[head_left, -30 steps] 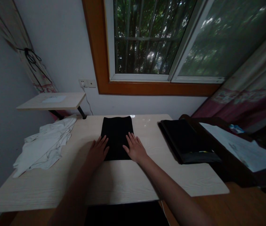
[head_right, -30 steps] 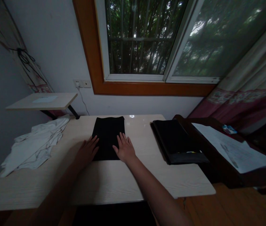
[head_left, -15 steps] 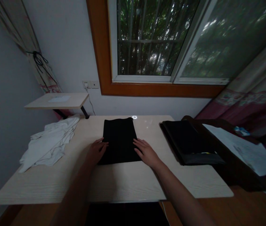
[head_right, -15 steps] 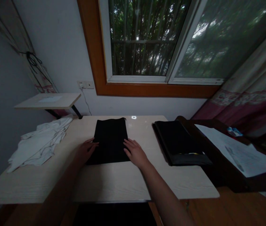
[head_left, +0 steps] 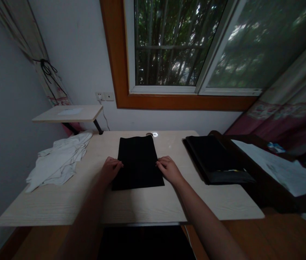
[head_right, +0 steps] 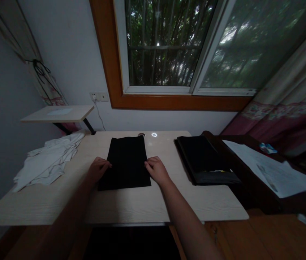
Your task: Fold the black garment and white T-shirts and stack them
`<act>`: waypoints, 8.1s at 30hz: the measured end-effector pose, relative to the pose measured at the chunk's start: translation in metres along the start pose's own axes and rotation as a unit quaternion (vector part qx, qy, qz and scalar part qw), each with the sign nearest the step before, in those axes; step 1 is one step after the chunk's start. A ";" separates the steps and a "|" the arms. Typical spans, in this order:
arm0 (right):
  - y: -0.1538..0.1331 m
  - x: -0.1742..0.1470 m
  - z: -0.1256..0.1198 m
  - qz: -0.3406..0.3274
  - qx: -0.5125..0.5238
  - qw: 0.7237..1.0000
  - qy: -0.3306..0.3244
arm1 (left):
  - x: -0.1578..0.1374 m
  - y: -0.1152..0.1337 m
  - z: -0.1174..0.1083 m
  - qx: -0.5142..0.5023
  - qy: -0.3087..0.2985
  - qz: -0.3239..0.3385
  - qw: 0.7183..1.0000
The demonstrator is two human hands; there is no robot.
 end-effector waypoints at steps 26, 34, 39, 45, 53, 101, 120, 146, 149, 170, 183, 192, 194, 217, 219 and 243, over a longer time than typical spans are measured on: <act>0.001 0.026 0.010 -0.058 -0.047 0.996 -0.046 | 0.005 -0.022 0.017 0.082 -0.001 0.020 0.996; 0.007 0.028 0.018 -0.033 -0.071 0.996 -0.041 | 0.006 -0.022 0.018 0.083 0.001 0.015 0.996; 0.011 0.028 0.018 -0.021 -0.066 0.997 -0.033 | 0.007 -0.020 0.017 0.091 0.005 0.014 0.996; 0.013 0.029 0.017 -0.019 -0.055 0.998 -0.027 | 0.007 -0.021 0.017 0.080 0.002 0.012 0.997; 0.014 0.029 0.017 -0.025 -0.057 0.998 -0.021 | 0.007 -0.023 0.017 0.075 0.002 0.012 0.997; 0.000 0.028 0.005 -0.033 -0.082 0.996 0.002 | 0.073 0.019 0.079 0.266 -0.143 0.084 0.950; -0.020 0.083 0.060 -0.039 -0.177 0.980 -0.080 | 0.091 -0.013 0.078 0.288 -0.096 -0.025 0.952; 0.062 0.103 0.071 0.099 -0.232 0.952 -0.176 | 0.080 -0.048 0.044 0.304 -0.088 -0.079 0.945; 0.065 0.100 0.065 0.100 -0.235 0.953 -0.163 | 0.072 -0.054 0.033 0.314 -0.090 -0.078 0.942; 0.070 0.039 0.001 0.077 -0.250 0.962 -0.078 | 0.038 -0.057 0.007 0.350 -0.047 -0.064 0.934; 0.051 0.009 -0.010 0.065 -0.241 0.967 -0.042 | 0.000 -0.035 -0.003 0.355 -0.083 -0.069 0.929; 0.053 0.009 -0.013 0.064 -0.216 0.974 -0.029 | -0.011 -0.033 -0.002 0.360 -0.089 -0.071 0.926; 0.054 0.008 -0.013 0.066 -0.214 0.974 -0.026 | -0.011 -0.032 -0.002 0.357 -0.088 -0.070 0.927; 0.044 0.007 -0.022 0.052 -0.189 0.981 0.005 | -0.013 -0.039 -0.006 0.297 -0.061 -0.059 0.951; 0.044 0.007 -0.022 0.053 -0.186 0.981 0.007 | -0.012 -0.039 -0.007 0.289 -0.057 -0.061 0.954; 0.054 0.010 -0.023 0.077 -0.163 0.983 0.028 | -0.006 -0.048 -0.008 0.282 -0.033 -0.058 0.957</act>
Point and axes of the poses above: each hand's wrist, its own x-axis towards the middle knuckle, its own z-axis out of the palm, y = z × x, the point moved 6 cm from there along x, towards the middle knuckle, and after that the axes turned 2 degrees about -x, right-handed, at the moved point
